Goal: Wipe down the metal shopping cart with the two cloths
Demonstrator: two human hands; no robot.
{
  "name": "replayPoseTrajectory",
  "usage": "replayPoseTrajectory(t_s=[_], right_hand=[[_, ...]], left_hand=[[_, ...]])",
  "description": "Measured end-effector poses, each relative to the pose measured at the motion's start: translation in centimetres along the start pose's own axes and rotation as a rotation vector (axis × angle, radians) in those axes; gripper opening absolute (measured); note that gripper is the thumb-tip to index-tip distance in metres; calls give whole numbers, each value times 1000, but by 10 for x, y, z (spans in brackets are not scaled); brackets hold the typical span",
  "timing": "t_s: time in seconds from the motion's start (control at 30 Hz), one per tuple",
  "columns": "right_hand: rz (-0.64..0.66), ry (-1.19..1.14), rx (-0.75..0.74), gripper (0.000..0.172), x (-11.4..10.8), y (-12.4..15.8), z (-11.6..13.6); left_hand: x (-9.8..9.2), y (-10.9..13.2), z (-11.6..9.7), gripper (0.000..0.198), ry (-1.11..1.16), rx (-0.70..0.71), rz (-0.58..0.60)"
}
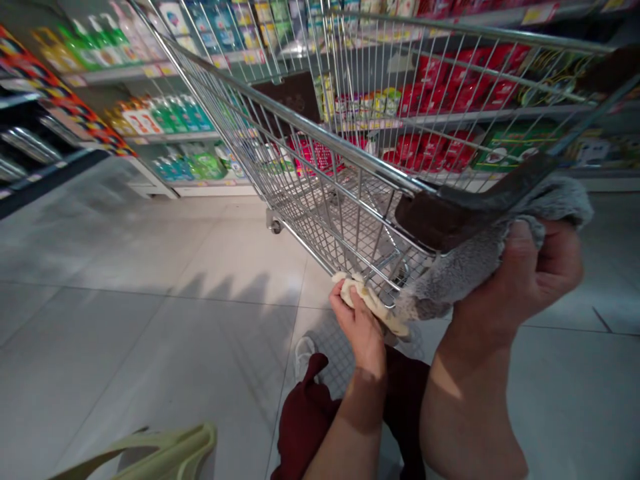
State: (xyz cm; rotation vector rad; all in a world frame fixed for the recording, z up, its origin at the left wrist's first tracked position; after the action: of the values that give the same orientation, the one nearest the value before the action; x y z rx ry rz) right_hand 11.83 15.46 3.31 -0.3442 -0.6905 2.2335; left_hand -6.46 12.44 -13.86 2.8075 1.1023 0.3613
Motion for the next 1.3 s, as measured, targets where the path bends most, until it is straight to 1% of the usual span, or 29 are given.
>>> replayPoseTrajectory(t_s=[0.07, 0.1, 0.13, 0.2, 0.3, 0.33, 0.4, 0.43, 0.47, 0.5, 0.57, 0.6, 0.67, 0.7, 0.73, 0.8, 0.9, 0.93, 0.97, 1.0, 1.03, 1.1, 1.13, 1.17, 1.2, 1.23, 1.3], right_hand=[[-1, -69, 4, 13, -2, -2, 0], [19, -88, 9, 13, -3, -4, 0], [54, -93, 19, 13, -3, -6, -2], [161, -85, 50, 15, -3, -9, -6], [269, -162, 135, 11, -6, -10, -14], [278, -215, 171, 8, -7, -10, -16], [255, -319, 235, 3, -10, -7, -20], [247, -359, 262, 3, -11, -6, -22], [238, -399, 276, 3, -11, -4, -22], [258, -432, 291, 4, -9, -1, -22], [345, -491, 316, 9, -4, 3, -20], [378, -517, 316, 11, -3, 5, -18], [435, -531, 303, 12, -2, 7, -16], [470, -521, 294, 9, -1, 8, -15], [501, -512, 288, 6, 0, 9, -14], [520, -505, 294, 5, 1, 10, -16], [394, -506, 344, 11, -4, 8, -22], [357, -497, 359, 12, -5, 8, -24], [342, -487, 370, 13, -5, 7, -24], [348, -478, 376, 13, -3, 7, -25], [357, -474, 375, 12, -2, 7, -24], [388, -469, 360, 10, 0, 6, -23], [407, -468, 351, 8, 1, 5, -22], [428, -466, 345, 7, 1, 5, -22], [442, -469, 338, 5, 2, 5, -22], [457, -472, 331, 5, 2, 5, -22], [475, -482, 322, 5, 2, 5, -22]], left_hand=[[-2, -10, 7, 33, 233, -213, -9], [-4, -14, 7, 35, 324, -288, -23], [-6, -18, 3, 37, 385, -321, -38], [-9, -26, -9, 37, 457, -299, -47], [-7, -32, -28, 33, 518, -206, 8], [-7, -32, -35, 32, 532, -188, 24], [-6, -29, -52, 33, 545, -143, 29], [-7, -27, -64, 33, 543, -93, 26], [-8, -23, -79, 33, 537, -18, 22], [-10, -18, -96, 32, 521, 82, 16], [-11, -5, -129, 31, 446, 324, 26], [-10, 2, -143, 31, 370, 455, 42], [-6, 17, -160, 34, 163, 704, 62], [-3, 23, -163, 35, 68, 804, 64], [-2, 26, -163, 36, -6, 880, 62], [-1, 29, -154, 36, -99, 957, 57], [-4, 27, -132, 33, -157, 977, 71], [-7, 24, -124, 31, -159, 955, 62], [-11, 19, -114, 27, -161, 895, 51], [-13, 12, -102, 24, -169, 790, 48], [-16, 4, -89, 22, -177, 643, 53], [-19, -9, -62, 26, -176, 331, 67], [-21, -11, -55, 29, -167, 236, 57], [-24, -11, -54, 29, -154, 219, 31], [-26, -9, -59, 27, -143, 288, -1], [-26, -4, -69, 25, -148, 422, -19], [-21, 13, -87, 23, -193, 729, 6]])
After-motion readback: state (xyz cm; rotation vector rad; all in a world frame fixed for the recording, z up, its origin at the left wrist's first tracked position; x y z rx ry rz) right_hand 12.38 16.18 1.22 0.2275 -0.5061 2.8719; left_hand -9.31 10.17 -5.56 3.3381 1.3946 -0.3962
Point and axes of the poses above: each hand's wrist, its own y-axis away from the middle knuckle, its own x-axis out of the palm, z = x × y, the point moved 7 cm from there along -y, towards the middle knuckle, and after that the axes turned 2 degrees about y, right-handed, at the moved point
